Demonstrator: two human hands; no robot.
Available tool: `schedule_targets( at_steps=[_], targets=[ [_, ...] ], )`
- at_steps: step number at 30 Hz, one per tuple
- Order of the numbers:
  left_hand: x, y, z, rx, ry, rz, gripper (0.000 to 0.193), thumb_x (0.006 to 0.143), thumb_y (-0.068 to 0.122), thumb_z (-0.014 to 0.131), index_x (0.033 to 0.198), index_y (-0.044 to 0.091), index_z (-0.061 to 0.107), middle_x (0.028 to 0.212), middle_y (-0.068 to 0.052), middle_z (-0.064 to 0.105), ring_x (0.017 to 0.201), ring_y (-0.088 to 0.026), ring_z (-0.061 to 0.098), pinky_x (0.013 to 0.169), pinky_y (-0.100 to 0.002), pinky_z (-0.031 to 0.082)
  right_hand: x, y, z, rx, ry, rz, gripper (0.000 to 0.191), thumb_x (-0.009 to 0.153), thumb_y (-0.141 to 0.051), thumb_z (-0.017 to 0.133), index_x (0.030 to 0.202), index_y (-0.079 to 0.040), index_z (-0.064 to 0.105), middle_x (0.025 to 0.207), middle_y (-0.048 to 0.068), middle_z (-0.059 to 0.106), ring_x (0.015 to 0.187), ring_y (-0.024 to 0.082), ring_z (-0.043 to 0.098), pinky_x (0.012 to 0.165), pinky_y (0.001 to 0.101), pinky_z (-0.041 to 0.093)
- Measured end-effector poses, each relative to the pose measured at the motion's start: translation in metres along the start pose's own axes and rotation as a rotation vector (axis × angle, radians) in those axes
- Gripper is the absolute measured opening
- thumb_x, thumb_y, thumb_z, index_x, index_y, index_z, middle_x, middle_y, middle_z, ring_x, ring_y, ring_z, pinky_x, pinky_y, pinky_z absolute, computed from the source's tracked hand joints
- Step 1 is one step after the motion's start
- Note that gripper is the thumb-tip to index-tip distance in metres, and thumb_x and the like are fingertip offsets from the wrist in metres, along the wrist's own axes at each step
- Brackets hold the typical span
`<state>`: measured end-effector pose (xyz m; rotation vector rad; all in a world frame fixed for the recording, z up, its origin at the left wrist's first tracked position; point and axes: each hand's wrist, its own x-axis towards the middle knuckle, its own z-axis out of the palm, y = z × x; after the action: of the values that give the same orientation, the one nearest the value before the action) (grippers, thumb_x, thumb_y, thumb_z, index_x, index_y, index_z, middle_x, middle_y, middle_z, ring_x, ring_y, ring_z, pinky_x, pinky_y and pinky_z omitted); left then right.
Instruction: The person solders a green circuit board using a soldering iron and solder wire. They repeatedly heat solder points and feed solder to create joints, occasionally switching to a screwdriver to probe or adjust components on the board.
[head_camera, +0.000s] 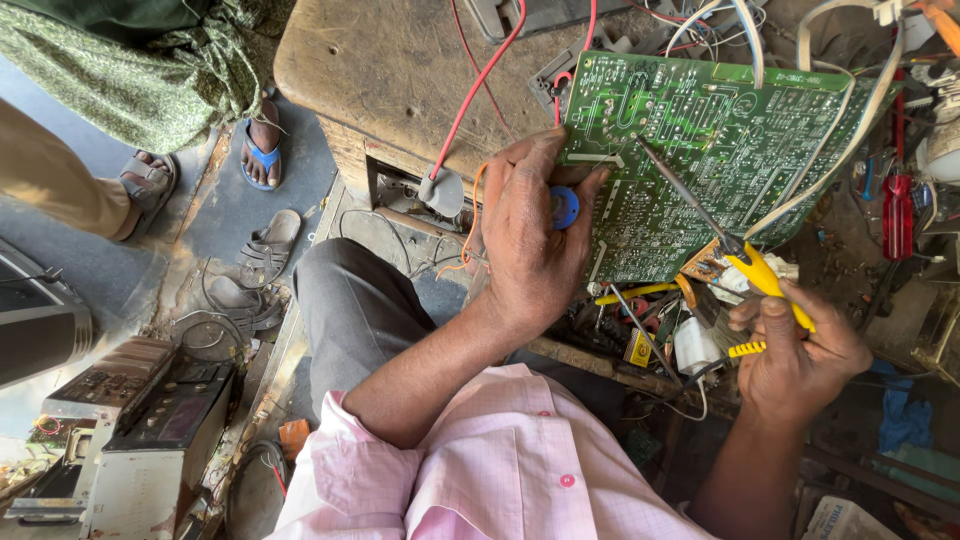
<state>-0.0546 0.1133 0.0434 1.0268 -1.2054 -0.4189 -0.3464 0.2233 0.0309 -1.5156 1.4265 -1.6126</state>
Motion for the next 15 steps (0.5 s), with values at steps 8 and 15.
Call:
schedule_targets(
  at_steps=[8, 15],
  targets=[
    [-0.0008, -0.0038, 0.0027, 0.028, -0.012, 0.001, 0.056, 0.093, -0.001, 0.085, 0.137, 0.001, 0.051, 0.125, -0.015, 0.065, 0.112, -0.029, 0.063, 0.099, -0.038, 0.053, 0.0009, -0.0032, 0.0005, -0.067, -0.022, -0.016, 0.010, 0.112, 0.006, 0.071, 0.119, 0.011, 0.067, 0.100, 0.023, 0.071, 0.072, 0.023, 0.070, 0.063, 0.0293, 0.055],
    [-0.0014, -0.0036, 0.0015, 0.023, -0.015, -0.001, 0.056, 0.093, -0.001, 0.085, 0.138, 0.001, 0.051, 0.125, -0.015, 0.065, 0.112, -0.029, 0.063, 0.098, -0.038, 0.053, 0.0030, -0.0079, 0.0047, -0.086, -0.046, -0.014, 0.010, 0.113, 0.009, 0.069, 0.122, 0.012, 0.066, 0.106, 0.025, 0.071, 0.078, 0.024, 0.071, 0.071, 0.0317, 0.060]
  ],
)
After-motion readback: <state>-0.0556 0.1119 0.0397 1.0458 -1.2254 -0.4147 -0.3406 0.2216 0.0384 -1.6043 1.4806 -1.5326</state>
